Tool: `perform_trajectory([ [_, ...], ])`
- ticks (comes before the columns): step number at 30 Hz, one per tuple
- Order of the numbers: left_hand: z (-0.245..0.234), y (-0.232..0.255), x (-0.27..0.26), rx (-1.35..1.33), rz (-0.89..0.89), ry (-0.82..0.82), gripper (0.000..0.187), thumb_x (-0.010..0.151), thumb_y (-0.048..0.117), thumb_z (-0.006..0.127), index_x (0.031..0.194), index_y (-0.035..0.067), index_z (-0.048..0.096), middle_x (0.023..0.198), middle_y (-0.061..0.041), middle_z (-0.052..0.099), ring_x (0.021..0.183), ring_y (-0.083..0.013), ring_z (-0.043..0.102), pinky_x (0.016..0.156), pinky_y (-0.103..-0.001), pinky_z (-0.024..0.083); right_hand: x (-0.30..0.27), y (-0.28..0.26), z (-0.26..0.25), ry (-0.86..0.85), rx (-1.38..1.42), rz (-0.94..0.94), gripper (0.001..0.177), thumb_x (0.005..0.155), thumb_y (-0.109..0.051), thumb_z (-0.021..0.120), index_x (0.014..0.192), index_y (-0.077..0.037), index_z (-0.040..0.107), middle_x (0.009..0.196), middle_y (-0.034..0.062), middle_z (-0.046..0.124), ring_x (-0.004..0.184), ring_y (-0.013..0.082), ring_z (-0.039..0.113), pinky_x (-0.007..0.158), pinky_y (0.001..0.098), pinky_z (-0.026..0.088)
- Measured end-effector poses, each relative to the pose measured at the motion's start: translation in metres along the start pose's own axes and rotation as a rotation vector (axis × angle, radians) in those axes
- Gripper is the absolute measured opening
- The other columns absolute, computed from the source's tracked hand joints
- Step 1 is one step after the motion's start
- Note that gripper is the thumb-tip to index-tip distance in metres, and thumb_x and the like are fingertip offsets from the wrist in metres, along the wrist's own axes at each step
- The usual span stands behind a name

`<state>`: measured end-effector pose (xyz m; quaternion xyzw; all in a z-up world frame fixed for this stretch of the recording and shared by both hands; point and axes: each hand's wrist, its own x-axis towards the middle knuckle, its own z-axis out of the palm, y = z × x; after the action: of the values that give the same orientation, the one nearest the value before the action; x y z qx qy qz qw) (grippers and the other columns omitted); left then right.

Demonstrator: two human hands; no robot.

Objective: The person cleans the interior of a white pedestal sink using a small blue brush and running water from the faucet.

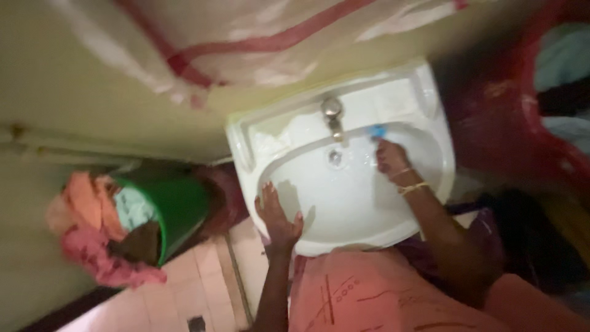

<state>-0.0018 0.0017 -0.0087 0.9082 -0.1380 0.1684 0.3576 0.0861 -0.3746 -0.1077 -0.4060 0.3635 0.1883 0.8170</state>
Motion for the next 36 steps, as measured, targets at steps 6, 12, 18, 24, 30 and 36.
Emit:
perform_trajectory([
  [6, -0.005, 0.0, -0.005, 0.009, 0.012, -0.005, 0.085, 0.092, 0.038, 0.061, 0.158, -0.004, 0.026, 0.166, -0.03, 0.028, 0.158, -0.0428, 0.025, 0.129, -0.06, 0.008, 0.022, 0.064, 0.116, -0.203, -0.186, 0.008, 0.025, 0.102, -0.036, 0.062, 0.083, -0.022, 0.053, 0.058, -0.0078, 0.04, 0.042, 0.0075, 0.034, 0.034, 0.0266, 0.023],
  [12, -0.003, -0.003, -0.005, 0.067, 0.001, -0.101, 0.085, 0.09, 0.042, 0.058, 0.155, -0.004, 0.031, 0.165, -0.031, 0.028, 0.157, -0.0434, 0.024, 0.126, -0.062, 0.006, 0.009, 0.153, 0.225, -0.574, -1.32, -0.203, 0.036, 0.099, -0.016, 0.055, 0.108, 0.012, 0.076, 0.066, 0.0019, 0.063, 0.048, 0.0157, 0.062, 0.043, 0.0318, 0.051],
  [18, -0.004, -0.003, -0.007, 0.056, 0.044, -0.034, 0.084, 0.093, 0.043, 0.054, 0.156, -0.007, 0.029, 0.165, -0.032, 0.028, 0.158, -0.0443, 0.023, 0.128, -0.062, 0.008, 0.003, 0.081, 0.174, -0.339, -0.405, 0.248, 0.018, 0.1, -0.02, 0.055, 0.089, -0.008, 0.063, 0.056, -0.0063, 0.044, 0.04, 0.0059, 0.037, 0.035, 0.0238, 0.028],
  [24, 0.001, -0.008, -0.012, 0.041, 0.03, -0.026, 0.087, 0.095, 0.047, 0.052, 0.158, -0.006, 0.024, 0.166, -0.033, 0.026, 0.158, -0.0451, 0.024, 0.127, -0.064, 0.009, -0.05, 0.055, 0.189, -0.25, -0.258, 0.227, 0.018, 0.1, -0.024, 0.052, 0.088, -0.015, 0.062, 0.056, -0.0091, 0.036, 0.043, 0.0041, 0.029, 0.038, 0.0213, 0.022],
  [30, 0.006, -0.012, -0.015, 0.062, 0.043, 0.083, 0.089, 0.099, 0.053, 0.047, 0.163, 0.001, 0.016, 0.167, -0.031, 0.022, 0.158, -0.0463, 0.02, 0.128, -0.064, 0.01, -0.069, 0.095, 0.282, -0.533, -0.592, 0.241, 0.017, 0.096, -0.026, 0.052, 0.091, -0.019, 0.066, 0.058, -0.0068, 0.042, 0.043, 0.0069, 0.032, 0.037, 0.0249, 0.023],
  [36, 0.001, -0.008, -0.014, 0.056, 0.065, 0.102, 0.086, 0.101, 0.051, 0.047, 0.165, 0.005, 0.013, 0.167, -0.029, 0.024, 0.159, -0.0455, 0.022, 0.129, -0.064, 0.01, -0.092, 0.08, 0.233, -0.43, -0.547, 0.258, 0.031, 0.099, -0.03, 0.056, 0.074, -0.013, 0.051, 0.054, -0.0037, 0.036, 0.041, 0.0097, 0.029, 0.037, 0.029, 0.025],
])
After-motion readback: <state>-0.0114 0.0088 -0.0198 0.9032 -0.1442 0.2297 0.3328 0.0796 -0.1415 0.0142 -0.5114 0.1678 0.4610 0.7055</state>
